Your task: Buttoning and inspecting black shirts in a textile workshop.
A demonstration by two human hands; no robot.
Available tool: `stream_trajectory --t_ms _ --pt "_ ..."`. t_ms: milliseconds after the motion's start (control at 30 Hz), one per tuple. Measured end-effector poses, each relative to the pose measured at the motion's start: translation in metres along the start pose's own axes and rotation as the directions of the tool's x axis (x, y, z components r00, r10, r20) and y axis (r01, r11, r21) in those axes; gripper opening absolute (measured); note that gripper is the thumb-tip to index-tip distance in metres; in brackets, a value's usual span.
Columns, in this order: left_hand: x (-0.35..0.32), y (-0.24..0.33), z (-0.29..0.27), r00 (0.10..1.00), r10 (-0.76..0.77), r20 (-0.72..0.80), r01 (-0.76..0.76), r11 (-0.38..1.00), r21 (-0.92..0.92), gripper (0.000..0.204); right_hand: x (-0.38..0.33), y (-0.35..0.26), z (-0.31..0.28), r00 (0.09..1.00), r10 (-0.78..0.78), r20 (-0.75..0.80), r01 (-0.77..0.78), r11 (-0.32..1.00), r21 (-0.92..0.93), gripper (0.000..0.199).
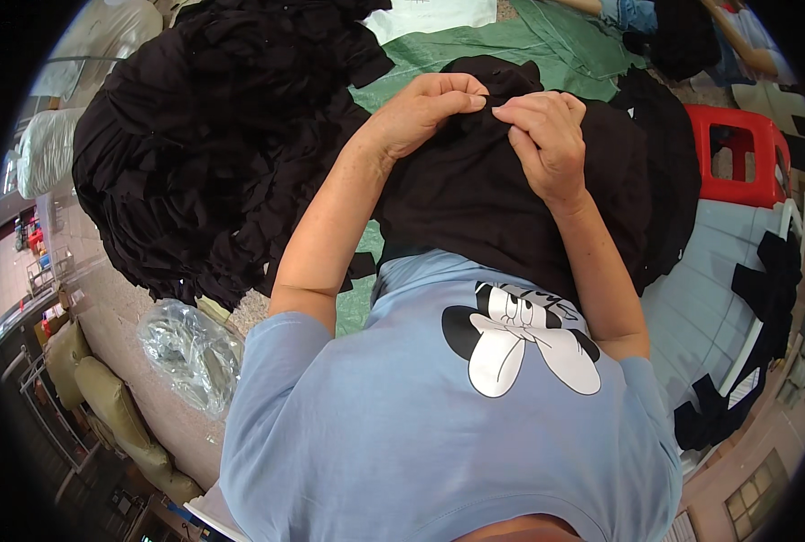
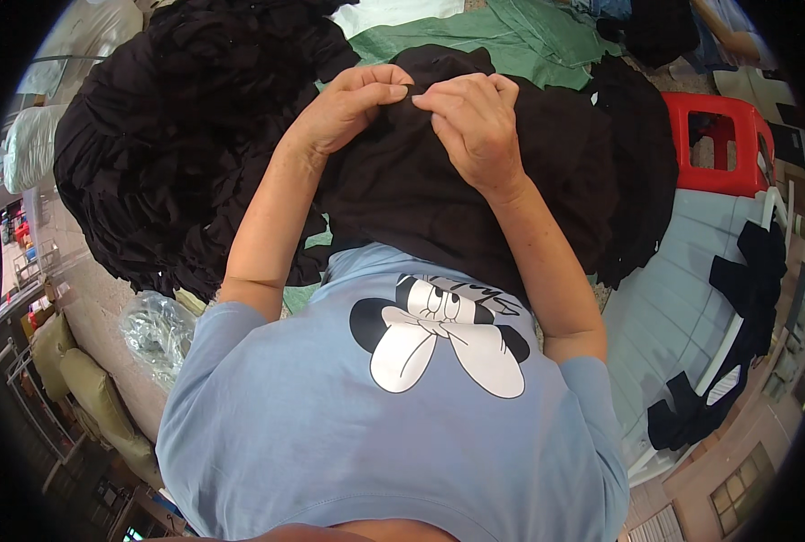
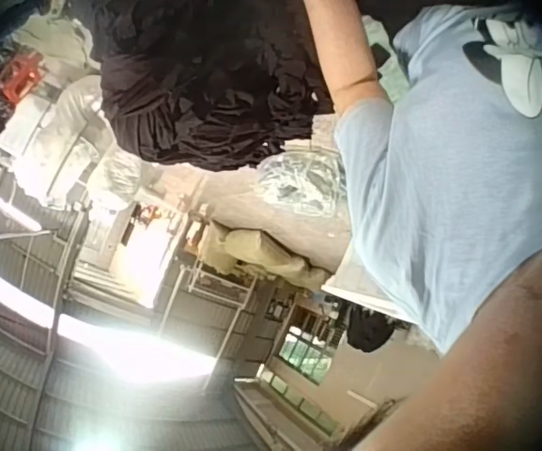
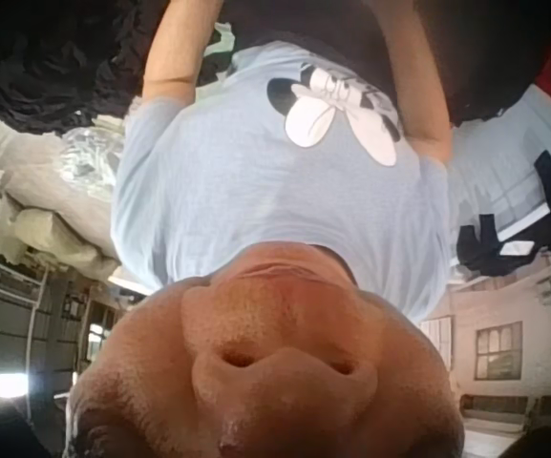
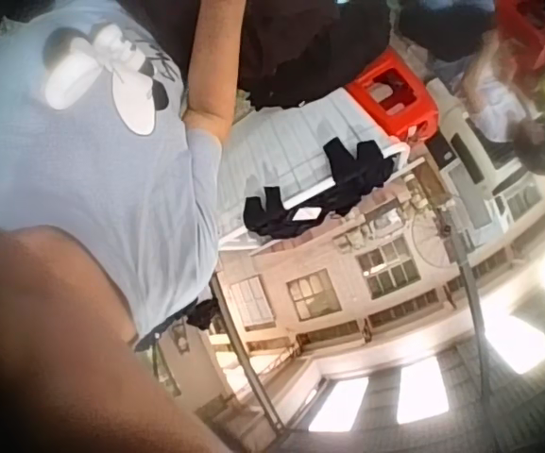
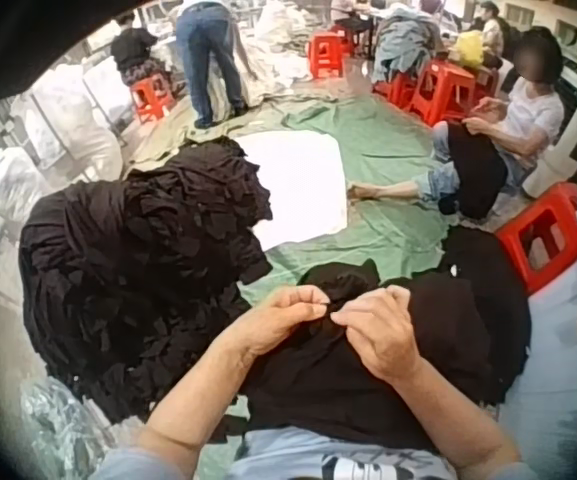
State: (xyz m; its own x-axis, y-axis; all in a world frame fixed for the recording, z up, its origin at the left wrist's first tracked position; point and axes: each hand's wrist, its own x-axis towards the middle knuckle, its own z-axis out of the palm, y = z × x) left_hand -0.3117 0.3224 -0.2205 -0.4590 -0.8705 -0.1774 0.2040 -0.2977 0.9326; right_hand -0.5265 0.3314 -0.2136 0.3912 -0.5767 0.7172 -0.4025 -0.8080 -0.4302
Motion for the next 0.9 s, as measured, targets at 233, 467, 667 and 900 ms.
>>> stream_trajectory --t_ms 233,467,667,900 --pt "-0.010 0.011 0.016 0.999 0.039 -0.026 -0.038 0.998 0.048 0.015 0.002 -0.010 -0.006 0.999 -0.027 -0.026 0.025 0.998 -0.062 0.025" --pt "-0.017 0.023 0.021 0.997 0.064 -0.045 -0.046 0.948 0.315 0.012 0.005 -0.018 -0.009 0.995 -0.099 0.029 0.103 0.970 -0.218 0.023" --pt "-0.017 0.017 0.032 0.976 0.183 -0.117 -0.101 0.859 0.502 0.012 0.005 -0.018 -0.011 0.994 -0.076 0.078 0.092 0.971 -0.222 0.021" --pt "-0.023 0.014 0.027 0.963 0.267 -0.042 -0.213 0.846 0.488 0.012 -0.003 -0.017 -0.005 0.997 0.015 0.073 -0.008 0.995 -0.095 0.022"
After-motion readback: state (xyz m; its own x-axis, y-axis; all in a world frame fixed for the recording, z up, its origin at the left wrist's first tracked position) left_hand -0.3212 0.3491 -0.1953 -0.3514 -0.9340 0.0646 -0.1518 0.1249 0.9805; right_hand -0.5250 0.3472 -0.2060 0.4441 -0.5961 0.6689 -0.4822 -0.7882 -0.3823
